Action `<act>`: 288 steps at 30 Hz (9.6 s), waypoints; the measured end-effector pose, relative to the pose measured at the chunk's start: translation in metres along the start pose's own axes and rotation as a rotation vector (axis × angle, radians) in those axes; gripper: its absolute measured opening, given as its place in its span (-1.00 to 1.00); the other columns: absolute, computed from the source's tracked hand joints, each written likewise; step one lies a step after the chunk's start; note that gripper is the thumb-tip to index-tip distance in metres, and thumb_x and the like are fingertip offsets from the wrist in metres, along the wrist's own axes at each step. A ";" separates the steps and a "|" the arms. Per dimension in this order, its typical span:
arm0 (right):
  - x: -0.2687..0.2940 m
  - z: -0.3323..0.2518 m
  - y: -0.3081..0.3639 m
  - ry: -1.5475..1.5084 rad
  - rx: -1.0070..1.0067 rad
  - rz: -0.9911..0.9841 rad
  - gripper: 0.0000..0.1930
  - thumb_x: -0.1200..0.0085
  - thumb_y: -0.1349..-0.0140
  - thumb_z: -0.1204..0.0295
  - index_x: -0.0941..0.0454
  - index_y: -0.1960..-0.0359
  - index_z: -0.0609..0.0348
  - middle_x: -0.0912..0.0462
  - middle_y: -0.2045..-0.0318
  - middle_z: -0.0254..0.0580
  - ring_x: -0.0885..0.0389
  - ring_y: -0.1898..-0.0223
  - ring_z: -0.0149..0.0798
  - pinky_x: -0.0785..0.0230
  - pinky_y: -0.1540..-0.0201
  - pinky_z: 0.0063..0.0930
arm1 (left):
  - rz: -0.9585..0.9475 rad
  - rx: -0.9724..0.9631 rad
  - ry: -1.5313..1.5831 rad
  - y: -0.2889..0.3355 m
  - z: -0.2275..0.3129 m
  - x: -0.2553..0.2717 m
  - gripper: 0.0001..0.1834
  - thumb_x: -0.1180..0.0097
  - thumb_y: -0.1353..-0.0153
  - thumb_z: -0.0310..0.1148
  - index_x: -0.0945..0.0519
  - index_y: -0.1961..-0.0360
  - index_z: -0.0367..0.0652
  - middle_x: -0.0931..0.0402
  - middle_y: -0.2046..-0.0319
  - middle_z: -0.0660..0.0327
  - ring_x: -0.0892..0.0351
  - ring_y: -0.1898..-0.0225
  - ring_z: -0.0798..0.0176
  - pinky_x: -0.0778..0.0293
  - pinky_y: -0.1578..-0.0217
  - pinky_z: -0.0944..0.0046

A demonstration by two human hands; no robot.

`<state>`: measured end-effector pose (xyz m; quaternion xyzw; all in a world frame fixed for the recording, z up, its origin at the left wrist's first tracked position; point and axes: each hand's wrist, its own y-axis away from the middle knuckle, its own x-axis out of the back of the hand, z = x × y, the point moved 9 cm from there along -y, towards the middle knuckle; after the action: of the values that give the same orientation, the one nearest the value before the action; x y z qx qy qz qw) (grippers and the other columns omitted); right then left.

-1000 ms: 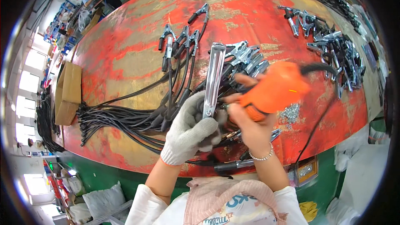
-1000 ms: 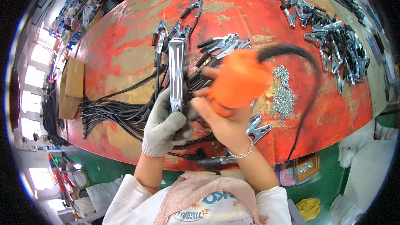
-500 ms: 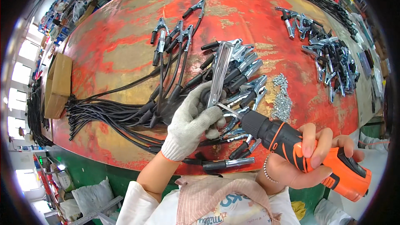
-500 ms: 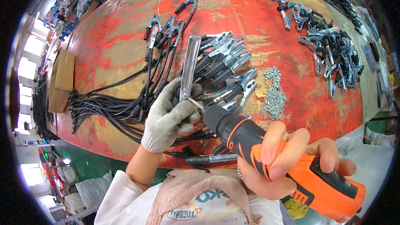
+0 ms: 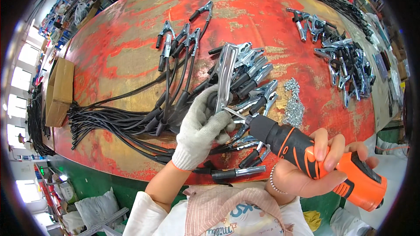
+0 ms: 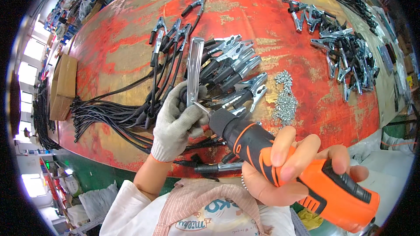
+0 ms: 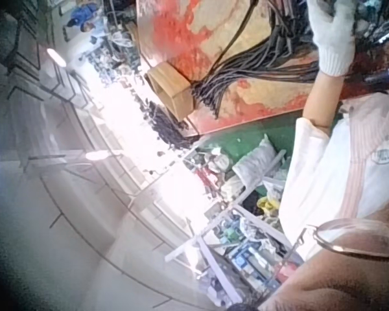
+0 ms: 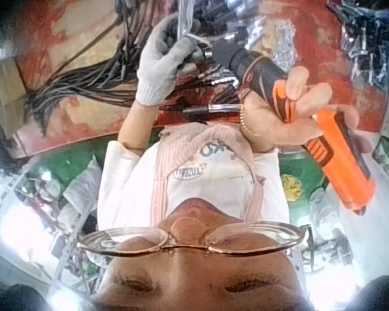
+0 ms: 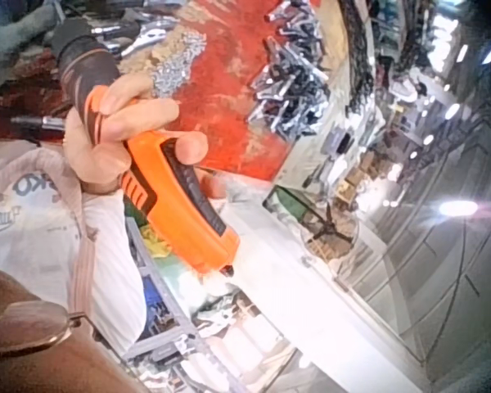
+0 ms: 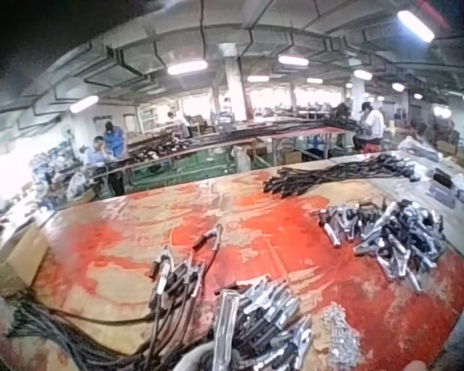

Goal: Assemble metal alligator clips to electrical wires using an electric screwdriver.

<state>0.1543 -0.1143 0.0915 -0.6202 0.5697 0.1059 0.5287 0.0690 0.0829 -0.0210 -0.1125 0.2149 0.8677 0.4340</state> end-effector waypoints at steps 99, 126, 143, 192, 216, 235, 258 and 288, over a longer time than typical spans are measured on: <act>0.106 0.020 -0.002 -0.003 -0.593 0.125 -0.22 -0.25 0.03 0.62 -0.07 -0.22 0.10 -0.52 0.29 -0.24 -0.56 0.32 -0.38 -0.50 0.27 -0.50 | -0.727 -0.671 -2.333 -0.038 -0.035 -0.025 -0.80 0.00 -0.16 -0.13 -0.54 0.34 0.02 -0.59 0.49 0.25 -0.57 0.33 0.16 -0.47 0.31 0.17; 0.071 0.050 0.007 0.084 -0.655 -0.002 -0.24 -0.26 0.12 0.64 -0.10 -0.14 0.11 -0.50 0.36 -0.22 -0.53 0.32 -0.37 -0.47 0.22 -0.50 | -0.730 -0.275 -1.694 -0.021 0.028 0.014 -0.84 -0.08 -0.15 -0.23 -0.55 0.28 0.00 -0.57 0.43 0.12 -0.58 0.39 0.06 -0.48 0.39 0.13; -0.076 0.209 0.068 0.289 -0.830 -0.410 -0.48 -0.21 0.00 0.68 -0.27 -0.01 0.22 -0.60 0.33 -0.21 -0.59 0.28 -0.43 -0.46 0.21 -0.57 | -0.052 -0.033 0.275 -0.048 0.071 0.092 -0.41 -0.09 -0.19 -0.28 -0.20 -0.17 -0.31 -0.52 0.44 0.16 -0.44 0.61 0.48 -0.33 0.62 0.56; -0.137 0.082 0.016 0.003 0.044 -0.405 -0.35 -0.04 -0.16 0.43 -0.04 -0.26 -0.23 -0.26 0.15 -0.40 -0.25 0.44 -0.48 -0.18 0.37 -0.63 | -0.144 -0.042 0.114 -0.069 0.077 0.077 -0.44 0.03 -0.19 -0.49 -0.13 -0.21 -0.27 -0.44 0.31 0.17 -0.42 0.43 0.44 -0.34 0.56 0.54; -0.138 0.102 0.014 0.015 0.063 -0.363 -0.09 -0.08 0.06 0.73 0.05 -0.24 -0.45 -0.26 0.08 -0.33 -0.32 0.49 -0.44 -0.29 0.48 -0.51 | -0.118 0.025 -0.135 -0.085 0.064 0.074 -0.47 0.02 -0.18 -0.45 -0.19 -0.18 -0.28 -0.41 0.38 0.20 -0.43 0.52 0.47 -0.40 0.54 0.47; -0.092 0.223 0.120 0.215 -1.090 -0.476 -0.46 -0.29 0.07 0.65 -0.34 0.01 0.21 -0.59 0.30 -0.30 -0.56 0.22 -0.46 -0.43 0.13 -0.53 | 0.242 -0.782 -1.175 -0.015 0.108 0.106 -0.62 -0.17 -0.04 -0.31 -0.48 0.13 -0.28 -0.52 0.55 0.07 -0.51 0.59 -0.02 -0.41 0.55 0.20; 0.077 0.072 -0.056 0.280 -0.454 0.014 -0.46 0.02 -0.21 0.51 -0.14 -0.24 0.07 -0.46 0.23 -0.24 -0.43 0.32 -0.40 -0.35 0.28 -0.47 | 0.189 -0.932 -1.789 -0.142 0.062 0.032 -0.74 -0.15 -0.01 -0.28 -0.57 0.23 -0.03 -0.52 0.28 0.14 -0.47 0.18 0.02 -0.38 0.12 0.06; 0.130 0.059 -0.059 0.135 -0.545 0.167 -0.36 -0.11 -0.08 0.62 -0.12 -0.21 0.15 -0.51 0.20 -0.22 -0.50 0.17 -0.39 -0.40 0.05 -0.44 | -0.239 -0.079 -0.822 -0.160 -0.030 0.031 -0.53 0.02 -0.06 -0.51 -0.33 -0.06 -0.31 -0.43 0.26 0.26 -0.40 0.26 0.39 -0.35 0.21 0.41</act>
<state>0.2729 -0.1577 0.0031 -0.6960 0.6033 0.2567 0.2928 0.1795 0.1756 -0.1032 0.2018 -0.0238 0.7915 0.5764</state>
